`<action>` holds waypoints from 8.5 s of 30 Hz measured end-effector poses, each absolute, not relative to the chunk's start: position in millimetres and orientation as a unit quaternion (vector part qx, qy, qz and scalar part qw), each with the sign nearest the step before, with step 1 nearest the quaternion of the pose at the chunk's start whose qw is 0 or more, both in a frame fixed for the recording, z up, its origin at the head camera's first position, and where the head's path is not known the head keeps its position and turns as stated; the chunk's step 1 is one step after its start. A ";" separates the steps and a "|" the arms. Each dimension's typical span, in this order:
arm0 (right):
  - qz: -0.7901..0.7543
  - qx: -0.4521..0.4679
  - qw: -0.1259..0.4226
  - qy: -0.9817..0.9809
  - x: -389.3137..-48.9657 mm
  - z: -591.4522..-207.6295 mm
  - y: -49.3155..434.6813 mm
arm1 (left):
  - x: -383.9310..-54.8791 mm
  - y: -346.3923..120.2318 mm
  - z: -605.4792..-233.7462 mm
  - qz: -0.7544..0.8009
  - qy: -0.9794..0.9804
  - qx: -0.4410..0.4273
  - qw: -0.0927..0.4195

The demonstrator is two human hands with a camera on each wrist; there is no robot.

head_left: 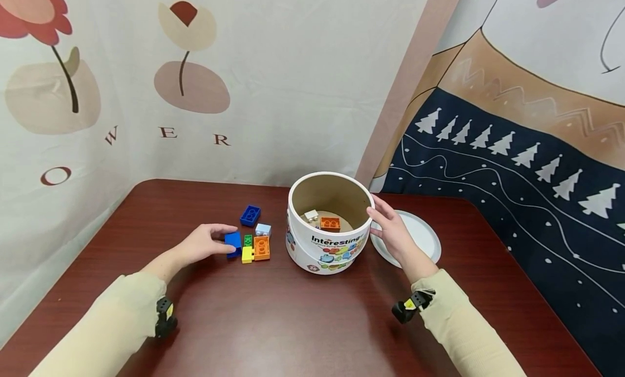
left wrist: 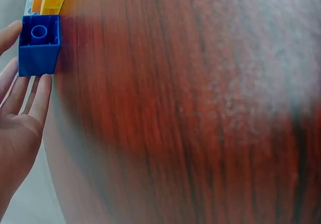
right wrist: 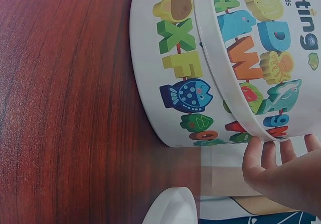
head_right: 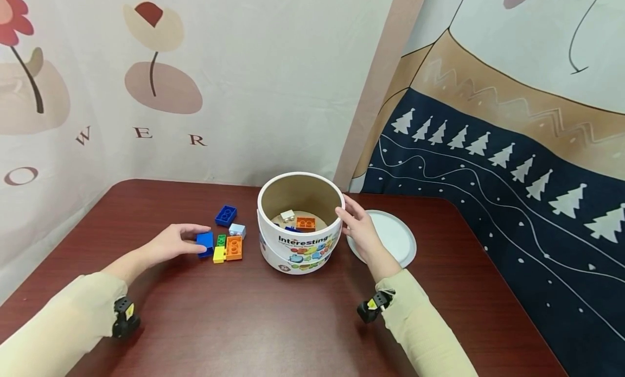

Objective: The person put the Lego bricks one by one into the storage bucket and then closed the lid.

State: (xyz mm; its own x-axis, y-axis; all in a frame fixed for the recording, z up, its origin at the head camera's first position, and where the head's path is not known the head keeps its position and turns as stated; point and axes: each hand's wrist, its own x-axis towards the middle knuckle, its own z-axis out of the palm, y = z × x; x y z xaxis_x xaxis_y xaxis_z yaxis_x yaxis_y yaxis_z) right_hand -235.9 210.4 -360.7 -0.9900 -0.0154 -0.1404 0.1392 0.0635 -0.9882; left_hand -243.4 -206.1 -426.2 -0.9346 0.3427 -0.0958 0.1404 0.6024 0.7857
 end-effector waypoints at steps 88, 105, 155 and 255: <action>-0.689 0.037 0.055 0.722 -234.6 -362.9 211.8 | -272.0 -88.4 -292.0 0.474 0.839 0.247 0.102; -0.688 0.041 0.055 0.723 -234.8 -361.6 211.3 | -273.3 -41.8 -304.7 0.462 0.837 0.265 0.126; -0.685 0.042 0.054 0.725 -234.9 -360.3 211.3 | -290.5 -142.3 -374.4 0.500 0.860 0.096 0.019; -0.690 0.041 0.043 0.722 -238.7 -367.9 211.6 | -289.4 -169.5 -370.8 0.426 0.902 0.072 0.026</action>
State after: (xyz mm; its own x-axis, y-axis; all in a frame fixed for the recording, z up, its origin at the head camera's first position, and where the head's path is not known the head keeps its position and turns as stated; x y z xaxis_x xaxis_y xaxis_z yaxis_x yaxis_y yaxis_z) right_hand -238.7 211.6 -367.9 -0.9928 0.0004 -0.1194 0.1193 0.0449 -0.9918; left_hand -289.4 -169.5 -370.8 -0.9881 0.1530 0.0145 0.1084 0.6269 0.7716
